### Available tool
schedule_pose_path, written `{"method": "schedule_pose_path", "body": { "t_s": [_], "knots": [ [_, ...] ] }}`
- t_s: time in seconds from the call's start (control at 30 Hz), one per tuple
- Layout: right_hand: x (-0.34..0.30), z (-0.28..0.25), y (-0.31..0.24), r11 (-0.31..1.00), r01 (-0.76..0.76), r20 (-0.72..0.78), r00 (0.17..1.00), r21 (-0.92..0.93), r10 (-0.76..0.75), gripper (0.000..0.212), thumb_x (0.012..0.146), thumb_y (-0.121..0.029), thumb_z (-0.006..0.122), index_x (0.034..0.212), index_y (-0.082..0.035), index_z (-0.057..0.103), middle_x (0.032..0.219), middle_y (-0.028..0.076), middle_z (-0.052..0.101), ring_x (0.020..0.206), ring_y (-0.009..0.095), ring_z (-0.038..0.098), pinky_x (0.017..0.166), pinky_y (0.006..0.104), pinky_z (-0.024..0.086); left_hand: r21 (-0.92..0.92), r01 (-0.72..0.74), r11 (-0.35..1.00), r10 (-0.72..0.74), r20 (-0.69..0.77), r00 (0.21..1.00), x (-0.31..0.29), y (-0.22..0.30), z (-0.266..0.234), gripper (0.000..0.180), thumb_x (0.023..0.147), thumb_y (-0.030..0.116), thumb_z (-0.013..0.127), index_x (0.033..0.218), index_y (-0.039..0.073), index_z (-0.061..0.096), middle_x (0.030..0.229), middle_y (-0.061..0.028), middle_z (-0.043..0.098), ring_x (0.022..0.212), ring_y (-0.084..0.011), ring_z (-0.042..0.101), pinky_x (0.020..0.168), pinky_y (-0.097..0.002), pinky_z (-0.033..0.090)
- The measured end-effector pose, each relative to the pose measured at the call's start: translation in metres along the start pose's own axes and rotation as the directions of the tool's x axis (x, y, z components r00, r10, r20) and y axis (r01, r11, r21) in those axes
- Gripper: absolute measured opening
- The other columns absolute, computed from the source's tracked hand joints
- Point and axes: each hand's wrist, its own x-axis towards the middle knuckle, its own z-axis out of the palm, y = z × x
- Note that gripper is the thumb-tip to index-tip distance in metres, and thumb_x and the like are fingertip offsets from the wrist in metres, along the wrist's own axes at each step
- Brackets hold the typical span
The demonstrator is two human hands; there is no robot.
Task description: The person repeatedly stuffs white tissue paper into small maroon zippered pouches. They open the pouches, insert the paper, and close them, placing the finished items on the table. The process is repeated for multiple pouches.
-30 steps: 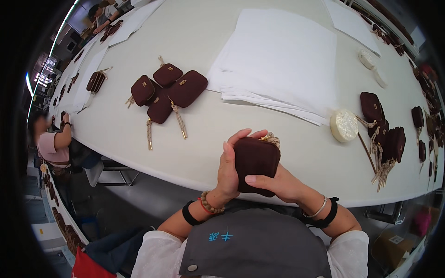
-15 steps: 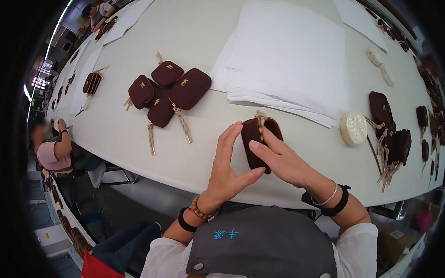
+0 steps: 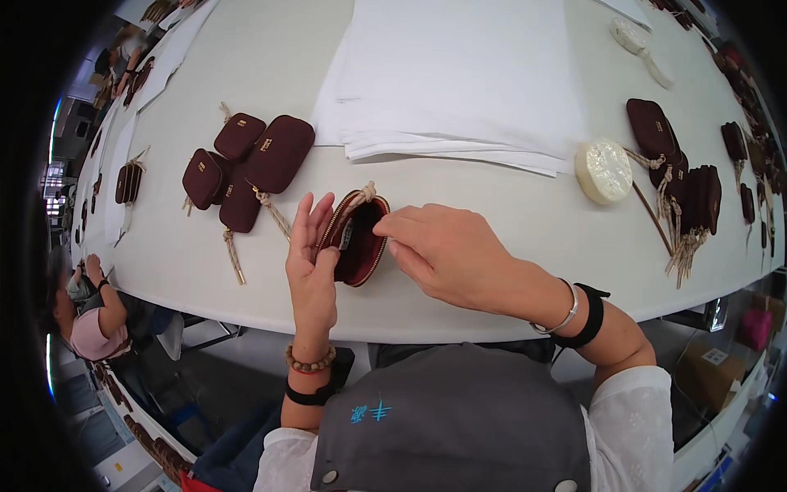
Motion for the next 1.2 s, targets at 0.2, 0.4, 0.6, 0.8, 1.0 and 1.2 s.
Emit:
{"method": "schedule_pose_path", "body": {
  "t_s": [0.2,0.4,0.6,0.8,1.0,1.2],
  "knots": [
    [0.006,-0.005,0.000,0.990,0.053,-0.013,0.998,-0.134,-0.055,0.025,0.081,-0.007,0.060,0.106,-0.005,0.060,0.097,0.009,0.063,0.086,0.027,0.060,0.070,0.0358,0.049,0.433,-0.043,0.900,0.002,0.095,0.996,0.008,-0.004,-0.006,0.046,0.087,-0.004,0.048,0.132,-0.001,0.043,0.122,-0.0167,0.057,0.105,-0.0253,0.060,0.088,-0.0329,0.047],
    [0.015,-0.009,0.006,0.971,0.047,-0.082,0.994,-0.236,-0.068,0.021,0.077,-0.007,0.062,0.097,-0.002,0.058,0.092,0.013,0.060,0.077,0.030,0.059,0.060,0.0374,0.049,0.567,-0.289,0.771,0.100,0.340,0.935,0.008,0.017,0.015,0.041,0.081,-0.008,0.048,0.119,0.004,0.057,0.105,-0.0171,0.064,0.091,-0.0320,0.064,0.079,-0.0365,0.051],
    [0.003,-0.014,0.022,0.945,-0.067,0.211,0.967,-0.319,0.140,0.012,0.079,-0.011,0.059,0.087,-0.002,0.057,0.077,0.014,0.061,0.067,0.033,0.059,0.059,0.0398,0.047,0.456,-0.100,0.884,-0.061,0.325,0.944,0.006,0.012,0.018,0.023,0.087,0.002,0.055,0.109,0.002,0.063,0.082,-0.0132,0.066,0.070,-0.0196,0.062,0.066,-0.0285,0.049],
    [-0.009,-0.011,0.024,0.944,-0.124,0.025,0.990,-0.305,0.138,0.021,0.084,-0.012,0.057,0.104,-0.003,0.057,0.072,0.011,0.062,0.063,0.030,0.060,0.057,0.0371,0.048,0.401,-0.024,0.916,-0.074,0.229,0.970,0.003,0.000,0.011,0.022,0.093,0.014,0.055,0.110,0.001,0.062,0.072,-0.0072,0.063,0.062,-0.0094,0.051,0.060,-0.0241,0.045],
    [-0.015,-0.029,0.037,0.862,-0.448,-0.251,0.829,0.237,0.499,0.043,0.086,-0.011,0.057,0.126,-0.004,0.044,0.093,0.015,0.064,0.077,0.026,0.065,0.065,0.0325,0.051,0.398,0.028,0.917,-0.128,0.227,0.965,-0.001,-0.003,0.009,0.020,0.094,0.013,0.053,0.109,0.003,0.062,0.075,-0.0105,0.065,0.064,-0.0156,0.058,0.063,-0.0257,0.047],
    [-0.010,-0.065,0.030,0.977,-0.007,-0.251,0.967,-0.215,-0.049,0.058,0.075,-0.013,0.068,0.129,-0.007,0.045,0.116,0.014,0.057,0.103,0.029,0.057,0.083,0.0379,0.048,0.486,-0.165,0.858,-0.036,0.378,0.925,0.002,0.005,0.014,0.020,0.089,0.007,0.054,0.107,0.008,0.063,0.088,-0.0099,0.067,0.074,-0.0266,0.064,0.066,-0.0308,0.050]
  ]
}}
